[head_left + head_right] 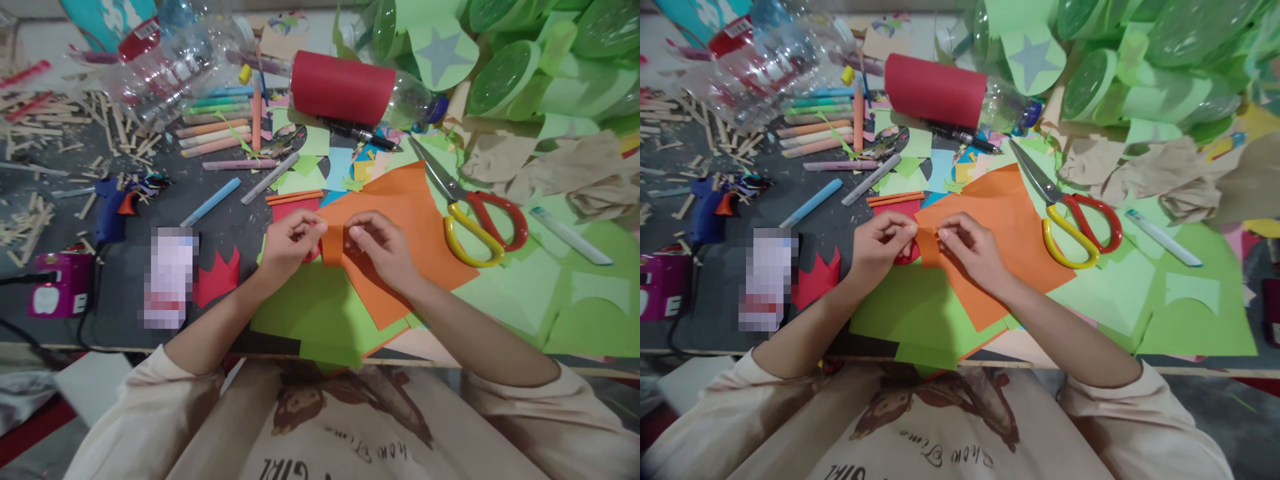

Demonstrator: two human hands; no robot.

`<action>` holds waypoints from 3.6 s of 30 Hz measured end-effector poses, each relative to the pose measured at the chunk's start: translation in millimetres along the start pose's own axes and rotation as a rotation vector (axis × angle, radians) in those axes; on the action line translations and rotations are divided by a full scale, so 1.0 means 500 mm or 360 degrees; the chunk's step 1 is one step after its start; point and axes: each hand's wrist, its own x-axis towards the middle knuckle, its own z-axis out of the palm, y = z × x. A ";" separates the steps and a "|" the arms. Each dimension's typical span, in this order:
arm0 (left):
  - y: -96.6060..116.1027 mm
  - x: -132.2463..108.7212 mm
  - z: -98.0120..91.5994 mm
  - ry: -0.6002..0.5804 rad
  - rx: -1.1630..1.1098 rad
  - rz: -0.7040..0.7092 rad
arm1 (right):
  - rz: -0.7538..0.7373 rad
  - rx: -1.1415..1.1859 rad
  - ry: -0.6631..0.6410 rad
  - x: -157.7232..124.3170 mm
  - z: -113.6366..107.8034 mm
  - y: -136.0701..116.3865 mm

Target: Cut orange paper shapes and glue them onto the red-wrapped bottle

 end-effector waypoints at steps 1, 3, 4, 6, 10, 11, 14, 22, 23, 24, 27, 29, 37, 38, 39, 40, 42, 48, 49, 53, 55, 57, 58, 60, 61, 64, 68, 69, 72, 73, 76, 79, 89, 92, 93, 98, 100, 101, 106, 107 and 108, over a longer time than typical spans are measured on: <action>-0.001 -0.002 -0.002 0.0069 -0.0054 0.0032 | -0.0003 0.0037 -0.0013 -0.002 0.000 0.001; -0.002 -0.008 -0.007 0.0267 -0.0103 0.0234 | -0.0058 0.0030 -0.0066 -0.007 -0.002 0.001; -0.002 -0.012 -0.011 0.0351 -0.0078 0.0376 | -0.0103 0.0002 -0.0096 -0.009 -0.003 0.001; 0.000 -0.018 -0.016 0.0398 0.0066 0.0657 | -0.0183 -0.0040 -0.0135 -0.011 -0.005 0.002; 0.007 -0.026 -0.016 0.0059 0.0355 0.0859 | -0.0127 -0.0051 -0.0134 -0.007 -0.008 0.009; 0.008 -0.026 -0.014 -0.0028 0.0382 0.0817 | -0.0085 -0.0042 -0.0101 -0.004 -0.009 0.011; 0.009 -0.024 -0.009 -0.0153 0.0402 0.0727 | 0.0027 0.0081 0.0085 0.002 -0.009 0.015; 0.012 -0.012 -0.012 -0.0004 0.0303 0.0463 | 0.0009 0.0131 0.0112 0.006 -0.005 0.000; 0.012 -0.010 -0.011 0.0008 0.0280 0.0433 | -0.0004 0.0080 0.0106 0.007 -0.004 -0.004; 0.011 -0.009 -0.011 0.0012 0.0258 0.0417 | -0.0020 0.0026 0.0097 0.007 -0.004 -0.009; 0.006 -0.006 -0.008 0.0008 0.0217 0.0394 | -0.0052 -0.0102 0.0043 0.007 -0.003 -0.019; 0.004 -0.005 -0.007 0.0032 0.0172 0.0393 | -0.0051 -0.0124 0.0023 0.007 -0.003 -0.021; 0.009 -0.007 -0.003 -0.0206 -0.0060 -0.0154 | 0.0012 -0.0094 0.0038 0.005 0.001 -0.014; 0.011 -0.007 -0.002 -0.0224 -0.0091 -0.0204 | 0.0022 -0.0081 0.0026 0.005 0.002 -0.014; 0.013 -0.007 -0.002 -0.0227 -0.0124 -0.0240 | 0.0031 -0.0067 0.0021 0.005 0.002 -0.014; 0.014 -0.007 -0.001 -0.0225 -0.0157 -0.0264 | 0.0039 -0.0053 0.0017 0.004 0.001 -0.014; 0.015 -0.006 0.000 -0.0208 -0.0210 -0.0289 | 0.0043 -0.0033 0.0009 0.004 0.000 -0.016; 0.015 -0.006 0.000 -0.0196 -0.0202 -0.0306 | 0.0017 -0.0034 -0.0016 0.004 -0.003 -0.019; 0.015 -0.006 0.000 -0.0193 -0.0196 -0.0304 | 0.0009 -0.0053 -0.0011 0.004 -0.004 -0.018; 0.015 -0.006 0.000 -0.0193 -0.0165 -0.0297 | -0.0021 -0.0199 0.0009 0.005 -0.008 -0.010; 0.013 -0.006 0.000 -0.0192 -0.0152 -0.0298 | -0.0022 -0.0237 0.0022 0.005 -0.009 -0.006; 0.011 -0.006 0.001 -0.0225 -0.0176 -0.0310 | -0.0032 -0.0242 0.0059 0.004 -0.008 -0.005; 0.010 -0.006 0.002 -0.0256 -0.0210 -0.0327 | -0.0049 -0.0238 0.0085 0.003 -0.008 -0.006; 0.011 -0.007 0.004 -0.0369 -0.0297 -0.0382 | -0.0093 -0.0233 0.0127 0.000 -0.007 -0.010; 0.012 -0.008 0.005 -0.0441 -0.0346 -0.0417 | -0.0111 -0.0240 0.0131 -0.002 -0.007 -0.012; 0.019 -0.011 0.006 -0.0706 -0.0463 -0.0517 | -0.0118 -0.0356 0.0012 -0.006 -0.011 -0.022; 0.024 -0.014 0.006 -0.0951 -0.0622 -0.0651 | -0.0148 -0.0661 -0.0225 -0.006 -0.016 -0.032; 0.024 -0.015 0.007 -0.0976 -0.0656 -0.0677 | -0.0157 -0.0728 -0.0250 -0.005 -0.017 -0.035; 0.023 -0.017 0.011 -0.0933 -0.0688 -0.0679 | -0.0152 -0.0906 -0.0284 -0.004 -0.019 -0.049; 0.022 -0.018 0.013 -0.0896 -0.0685 -0.0663 | -0.0145 -0.0962 -0.0295 -0.005 -0.022 -0.056; 0.019 -0.018 0.020 -0.0771 -0.0757 -0.0614 | -0.0129 -0.1126 -0.0278 -0.017 -0.046 -0.082; 0.017 -0.018 0.024 -0.0639 -0.0821 -0.0619 | -0.0186 -0.1457 0.0020 -0.035 -0.106 -0.106; 0.036 -0.021 0.031 -0.0446 -0.0733 -0.0651 | 0.0470 -0.2393 0.0314 -0.042 -0.290 -0.101; 0.034 -0.020 0.032 -0.0423 -0.0745 -0.0640 | 0.0509 -0.2497 0.0081 -0.027 -0.289 -0.106; 0.033 -0.020 0.032 -0.0418 -0.0756 -0.0638 | 0.0548 -0.2532 -0.0013 -0.022 -0.288 -0.110; 0.027 -0.017 0.032 -0.0409 -0.0760 -0.0662 | 0.0678 -0.2648 -0.0217 -0.007 -0.277 -0.129; 0.026 -0.016 0.032 -0.0401 -0.0737 -0.0659 | 0.0671 -0.2670 -0.0176 -0.008 -0.275 -0.128; 0.026 -0.015 0.032 -0.0399 -0.0726 -0.0651 | 0.0653 -0.2613 -0.0145 -0.010 -0.276 -0.125; 0.023 -0.018 0.032 -0.0430 -0.0703 -0.0620 | 0.0581 -0.2386 0.0076 -0.020 -0.292 -0.102; 0.022 -0.018 0.033 -0.0433 -0.0700 -0.0616 | 0.0553 -0.2352 0.0122 -0.022 -0.297 -0.101; 0.021 -0.019 0.033 -0.0431 -0.0696 -0.0614 | 0.0511 -0.2308 0.0161 -0.024 -0.303 -0.101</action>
